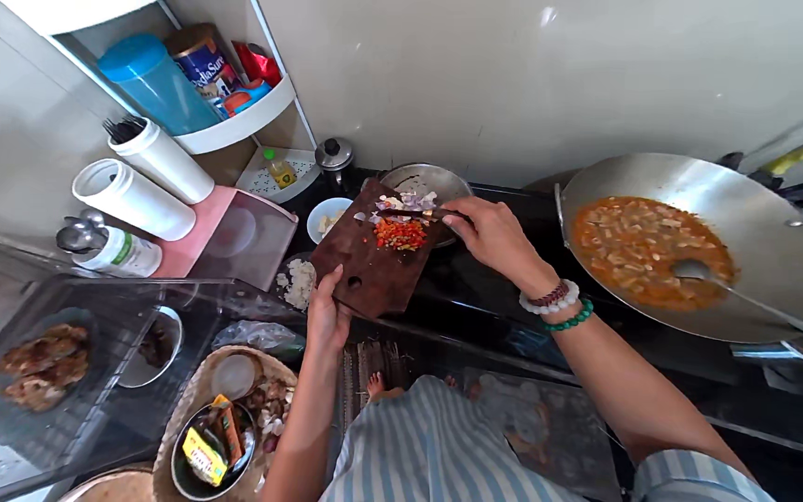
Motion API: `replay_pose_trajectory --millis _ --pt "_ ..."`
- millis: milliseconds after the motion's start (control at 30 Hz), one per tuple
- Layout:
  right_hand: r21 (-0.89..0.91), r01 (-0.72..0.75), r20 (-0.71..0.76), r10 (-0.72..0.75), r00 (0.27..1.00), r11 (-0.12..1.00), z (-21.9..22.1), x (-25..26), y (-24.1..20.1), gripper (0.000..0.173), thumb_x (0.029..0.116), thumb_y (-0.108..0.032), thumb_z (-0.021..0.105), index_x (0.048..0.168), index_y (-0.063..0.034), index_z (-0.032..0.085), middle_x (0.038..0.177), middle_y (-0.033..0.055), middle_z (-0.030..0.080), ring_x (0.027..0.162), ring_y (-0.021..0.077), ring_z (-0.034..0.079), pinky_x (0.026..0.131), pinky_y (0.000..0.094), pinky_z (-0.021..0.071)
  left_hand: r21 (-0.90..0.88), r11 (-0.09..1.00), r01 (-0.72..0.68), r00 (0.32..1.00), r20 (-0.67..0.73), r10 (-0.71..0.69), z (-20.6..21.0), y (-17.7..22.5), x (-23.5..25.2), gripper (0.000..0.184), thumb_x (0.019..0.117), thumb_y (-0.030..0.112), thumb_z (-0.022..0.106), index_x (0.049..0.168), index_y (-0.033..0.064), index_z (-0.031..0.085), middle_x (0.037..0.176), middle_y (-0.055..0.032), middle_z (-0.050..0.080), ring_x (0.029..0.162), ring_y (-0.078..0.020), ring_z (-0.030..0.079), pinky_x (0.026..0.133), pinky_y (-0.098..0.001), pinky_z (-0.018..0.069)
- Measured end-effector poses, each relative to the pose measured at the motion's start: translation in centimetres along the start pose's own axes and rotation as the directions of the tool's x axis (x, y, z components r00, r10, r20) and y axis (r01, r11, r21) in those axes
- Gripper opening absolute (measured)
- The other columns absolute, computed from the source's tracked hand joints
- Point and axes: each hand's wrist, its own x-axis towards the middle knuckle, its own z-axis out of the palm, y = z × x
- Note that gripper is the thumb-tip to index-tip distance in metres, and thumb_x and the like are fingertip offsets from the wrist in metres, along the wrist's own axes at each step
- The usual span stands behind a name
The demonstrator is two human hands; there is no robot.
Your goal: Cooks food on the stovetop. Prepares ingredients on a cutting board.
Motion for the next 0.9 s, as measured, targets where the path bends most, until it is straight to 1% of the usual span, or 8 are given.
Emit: replay_pose_trajectory --millis 100,233,433,500,600,700,800,900 --pt "-0.059 0.051 0.022 -0.050 0.999 0.997 0.5 0.9 -0.2 0.024 0.1057 -0.021 0.058 0.120 -0.0090 0.072 0.107 0.0157 0.071 0.096 0.0361 0.069 0.081 0.0580 0.0509 0.001 1.000 -0.002 1.000 -0.004 0.002 0.1 0.2 -0.1 0.032 0.1057 0.016 0.051 0.134 0.0018 0.052 0.108 -0.0197 0.070 0.090 -0.0275 0.073 0.076 -0.0432 0.0631" --pt "-0.131 0.008 0.021 -0.005 1.000 0.991 0.8 2.0 0.9 0.023 0.1058 -0.021 0.057 0.116 -0.0072 0.073 0.105 0.0169 0.072 0.097 0.0385 0.069 0.083 0.0593 0.0514 0.000 1.000 0.000 1.000 -0.001 0.000 0.0 0.4 -0.3 0.031 0.1060 0.016 0.051 0.133 0.0008 0.052 0.108 -0.0199 0.070 0.090 -0.0271 0.073 0.076 -0.0423 0.0633" --pt "-0.024 0.098 -0.016 -0.099 0.995 0.995 0.9 1.5 -2.4 0.024 0.1053 -0.020 0.058 0.120 -0.0075 0.072 0.110 0.0147 0.073 0.096 0.0344 0.070 0.083 0.0573 0.0521 0.005 1.000 0.000 1.000 -0.019 0.000 0.0 0.3 -0.3 0.031 0.1058 0.016 0.051 0.133 0.0013 0.052 0.106 -0.0191 0.070 0.088 -0.0265 0.073 0.074 -0.0414 0.0635" --pt "-0.024 0.116 -0.005 -0.116 0.993 0.993 1.8 2.0 -2.5 0.023 0.1050 -0.020 0.058 0.117 -0.0072 0.072 0.106 0.0147 0.072 0.093 0.0338 0.070 0.081 0.0557 0.0523 0.007 1.000 0.000 1.000 -0.016 0.000 0.0 0.2 -0.4 0.031 0.1059 0.015 0.051 0.133 0.0014 0.052 0.106 -0.0192 0.070 0.088 -0.0266 0.073 0.074 -0.0414 0.0635" --pt "-0.064 0.052 0.024 -0.050 0.998 0.997 2.7 3.0 -0.4 0.024 0.1060 -0.022 0.056 0.115 -0.0072 0.073 0.103 0.0153 0.072 0.093 0.0353 0.070 0.082 0.0580 0.0518 0.009 1.000 0.001 1.000 -0.020 -0.001 -0.1 0.4 -0.4 0.031 0.1058 0.015 0.051 0.134 0.0014 0.051 0.107 -0.0204 0.070 0.088 -0.0271 0.073 0.073 -0.0414 0.0637" --pt "-0.090 0.034 -0.001 -0.034 0.999 0.995 0.7 1.3 0.0 0.024 0.1062 -0.020 0.056 0.115 -0.0041 0.071 0.107 0.0191 0.071 0.095 0.0392 0.069 0.082 0.0593 0.0525 0.012 1.000 0.003 1.000 -0.014 -0.003 -0.3 0.3 -0.4 0.038 0.1059 0.016 0.051 0.141 0.0042 0.048 0.110 -0.0205 0.069 0.090 -0.0280 0.073 0.075 -0.0424 0.0636" --pt "-0.088 0.027 0.014 -0.026 1.000 0.996 -1.0 0.1 0.0 0.025 0.1071 -0.020 0.055 0.117 -0.0036 0.071 0.105 0.0197 0.070 0.093 0.0400 0.068 0.081 0.0596 0.0516 0.025 1.000 0.003 0.999 -0.043 -0.002 -0.2 0.5 -0.5 0.035 0.1065 0.016 0.049 0.139 0.0032 0.048 0.108 -0.0189 0.069 0.088 -0.0262 0.073 0.073 -0.0407 0.0635" --pt "-0.091 -0.001 0.042 0.005 0.999 0.996 -0.7 -0.3 0.7 0.024 0.1061 -0.020 0.057 0.117 -0.0046 0.072 0.104 0.0186 0.071 0.091 0.0391 0.069 0.078 0.0598 0.0519 0.019 1.000 0.001 0.998 -0.056 0.000 -0.2 0.7 -0.7 0.036 0.1063 0.016 0.049 0.140 0.0036 0.048 0.108 -0.0186 0.069 0.088 -0.0258 0.073 0.073 -0.0404 0.0633"
